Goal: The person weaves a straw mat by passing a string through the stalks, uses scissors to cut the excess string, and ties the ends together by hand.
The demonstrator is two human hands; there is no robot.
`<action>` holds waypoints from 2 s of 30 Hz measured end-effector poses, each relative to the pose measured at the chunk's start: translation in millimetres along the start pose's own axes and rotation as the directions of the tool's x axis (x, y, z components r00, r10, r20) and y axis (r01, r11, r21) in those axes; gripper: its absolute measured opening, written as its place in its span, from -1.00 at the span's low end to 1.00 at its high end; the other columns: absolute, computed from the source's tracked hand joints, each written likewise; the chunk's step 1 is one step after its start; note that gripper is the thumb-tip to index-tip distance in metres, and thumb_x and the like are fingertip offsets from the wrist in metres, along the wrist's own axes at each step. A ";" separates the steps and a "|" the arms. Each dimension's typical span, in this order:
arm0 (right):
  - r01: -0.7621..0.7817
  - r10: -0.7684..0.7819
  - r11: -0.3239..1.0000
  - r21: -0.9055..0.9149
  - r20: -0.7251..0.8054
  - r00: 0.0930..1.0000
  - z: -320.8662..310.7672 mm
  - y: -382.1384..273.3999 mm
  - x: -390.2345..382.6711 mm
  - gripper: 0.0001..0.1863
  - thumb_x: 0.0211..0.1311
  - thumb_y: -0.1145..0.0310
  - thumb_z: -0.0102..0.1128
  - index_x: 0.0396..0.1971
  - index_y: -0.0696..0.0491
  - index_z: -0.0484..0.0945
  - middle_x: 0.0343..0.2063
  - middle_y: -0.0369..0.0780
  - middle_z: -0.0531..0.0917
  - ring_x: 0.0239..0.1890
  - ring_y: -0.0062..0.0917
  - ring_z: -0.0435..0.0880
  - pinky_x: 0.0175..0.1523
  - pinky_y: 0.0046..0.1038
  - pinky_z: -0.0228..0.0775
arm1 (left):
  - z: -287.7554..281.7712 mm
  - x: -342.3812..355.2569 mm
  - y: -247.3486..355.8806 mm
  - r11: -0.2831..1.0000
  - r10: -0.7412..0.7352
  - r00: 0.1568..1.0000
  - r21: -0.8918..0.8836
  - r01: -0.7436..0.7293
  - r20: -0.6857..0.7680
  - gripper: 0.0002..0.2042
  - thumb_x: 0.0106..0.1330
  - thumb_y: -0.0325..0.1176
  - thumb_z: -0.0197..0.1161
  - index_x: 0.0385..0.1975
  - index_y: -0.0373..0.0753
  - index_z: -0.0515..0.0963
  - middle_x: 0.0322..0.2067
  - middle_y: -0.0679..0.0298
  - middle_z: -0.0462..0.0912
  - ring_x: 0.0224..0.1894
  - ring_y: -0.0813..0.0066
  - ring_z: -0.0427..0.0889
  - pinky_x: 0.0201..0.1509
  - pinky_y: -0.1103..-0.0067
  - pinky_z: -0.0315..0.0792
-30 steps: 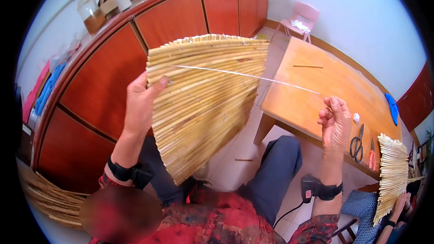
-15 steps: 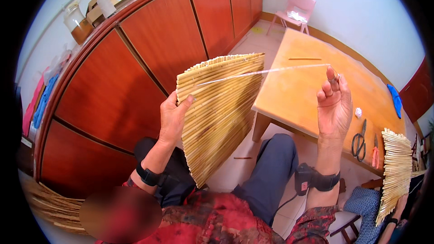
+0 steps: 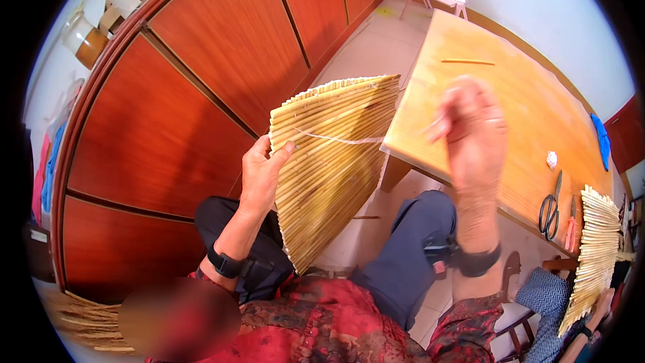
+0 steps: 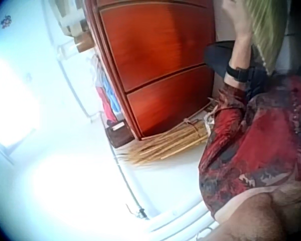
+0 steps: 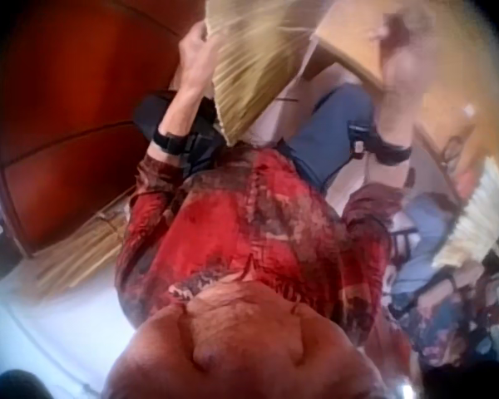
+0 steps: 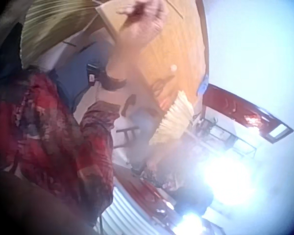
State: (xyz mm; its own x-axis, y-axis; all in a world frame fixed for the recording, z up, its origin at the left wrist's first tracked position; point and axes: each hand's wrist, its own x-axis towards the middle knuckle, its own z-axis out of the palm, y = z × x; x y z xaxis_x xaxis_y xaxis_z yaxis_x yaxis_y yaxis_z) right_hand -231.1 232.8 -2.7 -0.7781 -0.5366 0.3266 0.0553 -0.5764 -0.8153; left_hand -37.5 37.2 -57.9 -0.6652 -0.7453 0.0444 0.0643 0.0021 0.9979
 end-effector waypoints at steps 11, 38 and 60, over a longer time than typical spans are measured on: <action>0.066 0.171 0.794 -0.604 0.327 0.929 76.8 76.5 -38.1 -0.82 0.11 0.50 0.11 -0.25 0.11 0.56 -0.50 -0.17 0.54 -0.42 -0.40 0.54 -0.28 -0.46 0.36 | 5.2 -14.1 22.8 0.999 0.010 0.999 -0.053 -0.008 0.044 -0.77 0.22 -0.48 0.15 -0.15 -0.43 0.45 -0.28 0.29 0.58 -0.28 0.68 0.51 -0.19 0.69 0.41; 0.176 0.159 0.790 -0.588 0.474 0.866 65.9 62.5 -25.6 -0.77 0.15 0.54 0.03 -0.18 0.09 0.55 -0.37 -0.11 0.61 -0.30 -0.33 0.59 -0.17 -0.46 0.41 | 6.5 -29.3 35.6 0.983 0.109 0.991 0.140 -0.118 0.075 -0.76 0.22 -0.47 0.18 -0.12 -0.36 0.49 -0.27 0.37 0.56 -0.26 0.74 0.47 -0.15 0.73 0.37; 0.231 0.140 0.791 -0.567 0.535 0.833 61.1 60.0 -17.5 -0.80 0.16 0.50 0.05 -0.21 0.08 0.57 -0.42 -0.12 0.60 -0.36 -0.33 0.59 -0.23 -0.47 0.40 | 7.8 -30.5 36.3 0.983 0.103 0.991 0.141 -0.114 0.085 -0.74 0.20 -0.48 0.18 -0.10 -0.38 0.47 -0.20 0.29 0.54 -0.15 0.66 0.45 -0.04 0.67 0.34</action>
State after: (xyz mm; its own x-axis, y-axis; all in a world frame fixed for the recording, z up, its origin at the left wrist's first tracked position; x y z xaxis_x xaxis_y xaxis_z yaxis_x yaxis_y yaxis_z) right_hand -175.9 169.9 -28.1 -0.3057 -0.8574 0.4140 -0.4907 -0.2307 -0.8402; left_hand -20.6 65.2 -22.8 -0.7159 -0.6817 0.1508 0.0342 0.1816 0.9828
